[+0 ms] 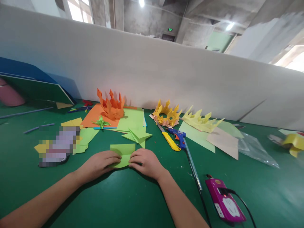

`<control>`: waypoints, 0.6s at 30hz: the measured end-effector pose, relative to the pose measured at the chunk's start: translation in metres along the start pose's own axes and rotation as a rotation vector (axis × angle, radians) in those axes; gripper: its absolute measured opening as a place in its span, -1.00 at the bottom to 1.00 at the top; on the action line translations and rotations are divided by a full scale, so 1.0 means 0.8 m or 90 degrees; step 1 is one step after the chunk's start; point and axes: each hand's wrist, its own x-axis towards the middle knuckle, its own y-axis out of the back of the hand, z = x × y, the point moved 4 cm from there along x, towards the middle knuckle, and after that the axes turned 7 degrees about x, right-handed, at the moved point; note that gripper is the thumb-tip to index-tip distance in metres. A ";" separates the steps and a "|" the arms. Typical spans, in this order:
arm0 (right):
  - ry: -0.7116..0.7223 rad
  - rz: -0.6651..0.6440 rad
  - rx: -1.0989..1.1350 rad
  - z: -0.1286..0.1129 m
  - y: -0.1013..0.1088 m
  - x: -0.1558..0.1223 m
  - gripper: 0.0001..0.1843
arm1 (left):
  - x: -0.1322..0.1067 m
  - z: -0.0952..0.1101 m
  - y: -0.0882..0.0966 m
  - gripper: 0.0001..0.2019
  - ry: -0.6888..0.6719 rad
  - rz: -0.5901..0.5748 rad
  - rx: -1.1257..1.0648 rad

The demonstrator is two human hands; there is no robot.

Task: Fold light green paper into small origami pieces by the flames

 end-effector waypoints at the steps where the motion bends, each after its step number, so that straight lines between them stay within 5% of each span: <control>1: -0.009 0.004 0.010 0.001 0.000 0.000 -0.81 | -0.001 -0.002 0.001 -0.79 0.003 -0.003 -0.011; 10: -0.095 0.021 0.066 0.004 -0.002 0.003 -0.82 | 0.003 -0.002 0.013 -0.71 0.064 -0.039 -0.067; 18: -0.217 0.090 0.060 0.013 -0.010 0.004 -0.86 | -0.001 -0.011 0.004 -0.90 0.299 -0.022 -0.125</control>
